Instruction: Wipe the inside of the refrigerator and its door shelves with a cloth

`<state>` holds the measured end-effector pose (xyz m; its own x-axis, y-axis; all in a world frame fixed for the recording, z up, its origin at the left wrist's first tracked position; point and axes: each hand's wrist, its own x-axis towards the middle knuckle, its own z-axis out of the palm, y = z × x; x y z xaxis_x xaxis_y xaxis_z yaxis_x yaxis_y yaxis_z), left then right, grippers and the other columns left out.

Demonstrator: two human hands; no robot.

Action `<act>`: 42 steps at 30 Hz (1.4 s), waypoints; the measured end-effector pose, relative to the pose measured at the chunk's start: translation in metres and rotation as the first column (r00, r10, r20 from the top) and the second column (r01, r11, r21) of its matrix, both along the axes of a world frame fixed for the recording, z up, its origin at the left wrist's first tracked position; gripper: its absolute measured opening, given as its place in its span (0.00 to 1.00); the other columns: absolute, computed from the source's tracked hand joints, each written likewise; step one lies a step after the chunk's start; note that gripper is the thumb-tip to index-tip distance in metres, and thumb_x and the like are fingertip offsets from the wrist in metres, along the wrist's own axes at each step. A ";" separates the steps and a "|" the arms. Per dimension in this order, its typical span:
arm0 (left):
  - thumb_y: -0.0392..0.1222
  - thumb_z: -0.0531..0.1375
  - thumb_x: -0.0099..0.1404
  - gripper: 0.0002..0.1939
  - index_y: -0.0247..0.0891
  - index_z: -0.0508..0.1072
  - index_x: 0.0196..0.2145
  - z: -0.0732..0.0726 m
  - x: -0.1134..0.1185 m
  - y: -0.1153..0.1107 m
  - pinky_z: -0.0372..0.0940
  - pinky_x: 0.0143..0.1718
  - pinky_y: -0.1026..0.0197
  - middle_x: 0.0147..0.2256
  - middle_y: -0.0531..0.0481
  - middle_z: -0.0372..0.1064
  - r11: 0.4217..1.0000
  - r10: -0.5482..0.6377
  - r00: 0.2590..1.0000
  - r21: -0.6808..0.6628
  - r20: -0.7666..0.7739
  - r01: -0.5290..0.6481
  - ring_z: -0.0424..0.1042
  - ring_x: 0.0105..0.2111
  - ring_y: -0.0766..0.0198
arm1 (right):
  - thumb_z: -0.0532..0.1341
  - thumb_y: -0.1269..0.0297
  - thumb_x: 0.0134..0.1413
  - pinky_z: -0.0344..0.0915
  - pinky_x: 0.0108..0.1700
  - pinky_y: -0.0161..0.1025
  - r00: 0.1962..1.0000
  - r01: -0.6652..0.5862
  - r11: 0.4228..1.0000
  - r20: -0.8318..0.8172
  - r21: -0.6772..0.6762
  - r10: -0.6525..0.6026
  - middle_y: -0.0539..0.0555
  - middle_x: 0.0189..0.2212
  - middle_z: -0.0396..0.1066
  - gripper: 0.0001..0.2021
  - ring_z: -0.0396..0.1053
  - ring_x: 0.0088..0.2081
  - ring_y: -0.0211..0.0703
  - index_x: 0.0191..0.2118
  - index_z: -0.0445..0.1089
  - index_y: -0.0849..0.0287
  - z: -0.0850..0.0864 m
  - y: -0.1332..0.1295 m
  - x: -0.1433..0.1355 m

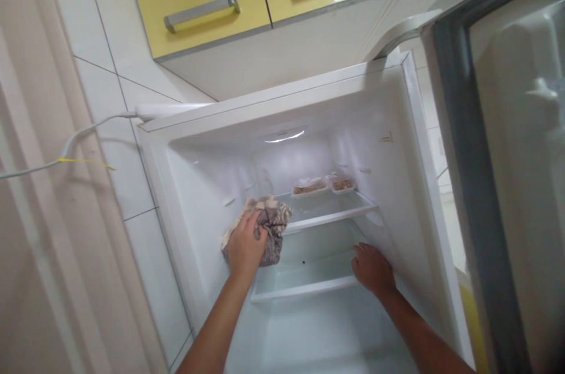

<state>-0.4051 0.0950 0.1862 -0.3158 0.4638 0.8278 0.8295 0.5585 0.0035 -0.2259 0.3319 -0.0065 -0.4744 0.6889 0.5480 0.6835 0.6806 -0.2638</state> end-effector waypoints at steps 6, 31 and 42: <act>0.50 0.63 0.60 0.35 0.38 0.63 0.63 -0.008 -0.016 -0.010 0.62 0.61 0.39 0.61 0.36 0.65 0.963 -0.152 0.982 -0.240 -0.111 0.122 0.65 0.60 0.42 | 0.50 0.70 0.61 0.62 0.59 0.42 1.000 -0.005 1.000 -0.009 0.008 0.005 0.64 0.56 0.72 0.21 0.69 0.57 0.51 0.54 0.73 0.65 -0.003 0.003 -0.002; 0.54 0.45 0.71 0.22 0.51 0.78 0.44 -0.066 0.013 0.011 0.53 0.66 0.35 0.48 0.50 0.79 -0.122 -0.898 -0.364 0.936 -0.246 -0.331 0.72 0.56 0.54 | 0.50 0.69 0.62 0.61 0.61 0.42 1.000 0.016 0.999 -0.007 0.049 -0.016 0.62 0.56 0.73 0.21 0.69 0.58 0.50 0.55 0.73 0.64 -0.004 0.001 -0.002; 0.53 0.44 0.71 0.24 0.46 0.77 0.47 -0.049 0.051 0.121 0.58 0.64 0.39 0.56 0.46 0.73 -0.189 -0.776 -0.531 0.928 -0.341 -0.320 0.67 0.60 0.52 | 0.51 0.69 0.62 0.61 0.60 0.43 0.999 0.047 0.996 -0.029 0.080 -0.045 0.62 0.55 0.74 0.20 0.69 0.57 0.51 0.54 0.74 0.63 -0.005 0.000 -0.004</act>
<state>-0.3542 0.2157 0.1368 -0.6303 0.6554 0.4163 -0.6216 -0.7472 0.2353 -0.2302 0.3315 -0.0115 -0.4276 0.6623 0.6153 0.7078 0.6687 -0.2279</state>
